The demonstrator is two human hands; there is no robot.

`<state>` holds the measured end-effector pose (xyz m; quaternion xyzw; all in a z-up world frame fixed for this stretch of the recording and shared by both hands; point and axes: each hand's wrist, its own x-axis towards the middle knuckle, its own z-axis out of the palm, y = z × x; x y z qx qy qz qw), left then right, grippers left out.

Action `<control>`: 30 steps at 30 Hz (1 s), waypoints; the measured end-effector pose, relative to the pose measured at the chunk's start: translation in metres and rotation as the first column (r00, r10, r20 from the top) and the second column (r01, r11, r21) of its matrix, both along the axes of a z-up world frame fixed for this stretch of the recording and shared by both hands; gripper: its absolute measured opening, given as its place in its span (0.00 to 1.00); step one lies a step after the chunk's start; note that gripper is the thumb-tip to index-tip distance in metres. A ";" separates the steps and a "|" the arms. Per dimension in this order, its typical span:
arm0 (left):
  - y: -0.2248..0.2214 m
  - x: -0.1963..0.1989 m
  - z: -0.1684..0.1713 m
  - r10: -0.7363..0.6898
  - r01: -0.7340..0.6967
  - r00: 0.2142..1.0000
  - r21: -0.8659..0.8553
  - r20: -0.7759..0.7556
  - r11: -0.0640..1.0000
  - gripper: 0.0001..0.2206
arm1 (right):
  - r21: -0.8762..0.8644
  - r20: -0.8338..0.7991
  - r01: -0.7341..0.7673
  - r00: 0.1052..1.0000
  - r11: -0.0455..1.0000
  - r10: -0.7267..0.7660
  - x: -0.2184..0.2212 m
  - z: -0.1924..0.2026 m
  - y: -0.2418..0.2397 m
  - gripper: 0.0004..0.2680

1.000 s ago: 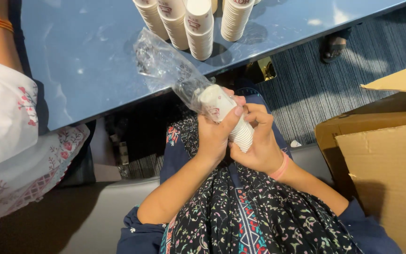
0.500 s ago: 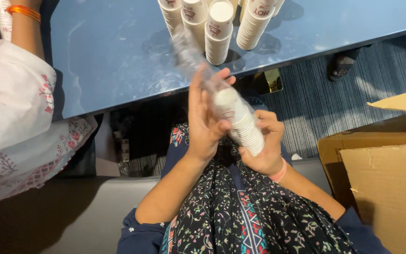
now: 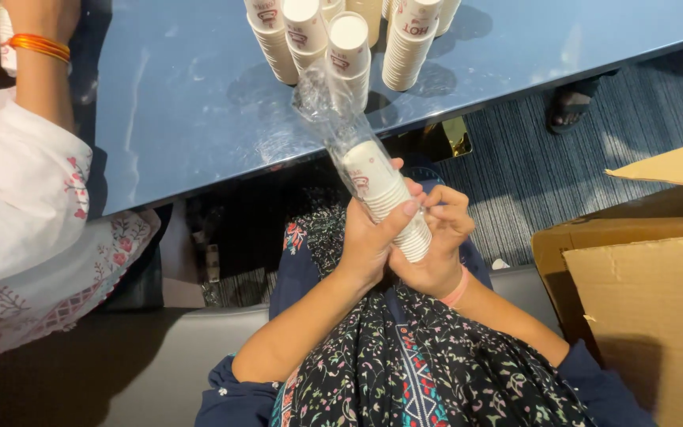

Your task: The recorder is packaging stacks of paper cups into clear plastic sleeves.

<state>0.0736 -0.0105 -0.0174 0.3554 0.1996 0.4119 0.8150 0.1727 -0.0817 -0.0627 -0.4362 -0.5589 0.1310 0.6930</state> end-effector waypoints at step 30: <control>-0.025 -0.020 -0.033 -0.056 0.055 0.997 0.022 0.052 0.998 0.33 | -0.056 0.471 0.301 0.849 0.952 -0.241 0.002 0.044 -0.003 0.18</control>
